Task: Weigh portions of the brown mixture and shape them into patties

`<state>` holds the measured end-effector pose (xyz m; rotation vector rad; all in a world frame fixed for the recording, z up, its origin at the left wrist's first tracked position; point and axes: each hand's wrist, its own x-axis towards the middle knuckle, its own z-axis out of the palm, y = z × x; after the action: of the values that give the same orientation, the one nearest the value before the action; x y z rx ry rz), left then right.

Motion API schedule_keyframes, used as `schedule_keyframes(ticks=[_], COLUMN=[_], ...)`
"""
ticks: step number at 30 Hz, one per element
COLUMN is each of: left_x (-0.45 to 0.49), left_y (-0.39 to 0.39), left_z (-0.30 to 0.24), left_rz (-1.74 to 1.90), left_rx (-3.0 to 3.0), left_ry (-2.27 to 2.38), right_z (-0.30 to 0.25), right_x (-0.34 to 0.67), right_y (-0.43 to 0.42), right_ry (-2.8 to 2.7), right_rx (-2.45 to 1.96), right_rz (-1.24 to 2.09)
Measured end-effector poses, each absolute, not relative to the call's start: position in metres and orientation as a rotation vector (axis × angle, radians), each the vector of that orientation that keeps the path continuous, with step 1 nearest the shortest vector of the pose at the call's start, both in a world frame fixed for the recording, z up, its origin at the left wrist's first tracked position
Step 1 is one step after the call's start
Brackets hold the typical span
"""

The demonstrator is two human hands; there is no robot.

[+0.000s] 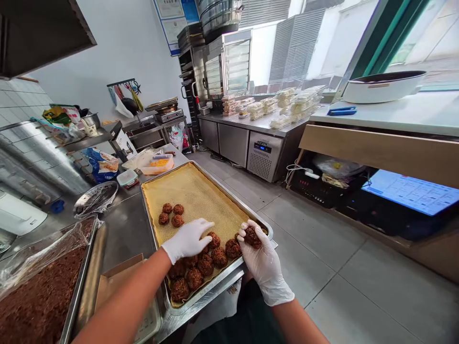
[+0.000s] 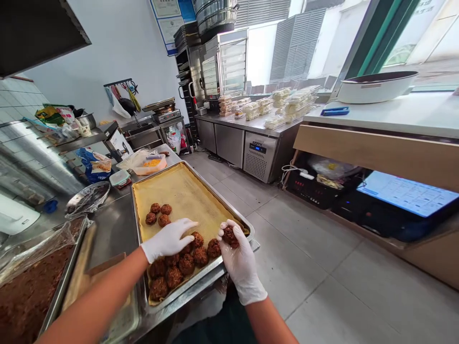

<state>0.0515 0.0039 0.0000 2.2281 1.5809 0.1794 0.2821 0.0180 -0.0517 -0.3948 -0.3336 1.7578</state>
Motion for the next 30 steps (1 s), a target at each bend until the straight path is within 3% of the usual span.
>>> schedule_keyframes(ticks=[8, 17, 30], left_x=[0.059, -0.016, -0.009], left_y=[0.013, 0.036, 0.032], left_z=[-0.006, 0.002, -0.03], left_rz=[0.137, 0.173, -0.048], left_rx=[2.249, 1.784, 1.705], left_ry=[1.467, 2.457, 2.619], right_z=[-0.05, -0.052, -0.051], right_x=[0.282, 0.282, 0.283], right_y=[0.018, 0.018, 0.017], right_ry=[-0.351, -0.339, -0.343], right_rx=[-0.411, -0.416, -0.421], right_rz=[1.761, 1.753, 1.749])
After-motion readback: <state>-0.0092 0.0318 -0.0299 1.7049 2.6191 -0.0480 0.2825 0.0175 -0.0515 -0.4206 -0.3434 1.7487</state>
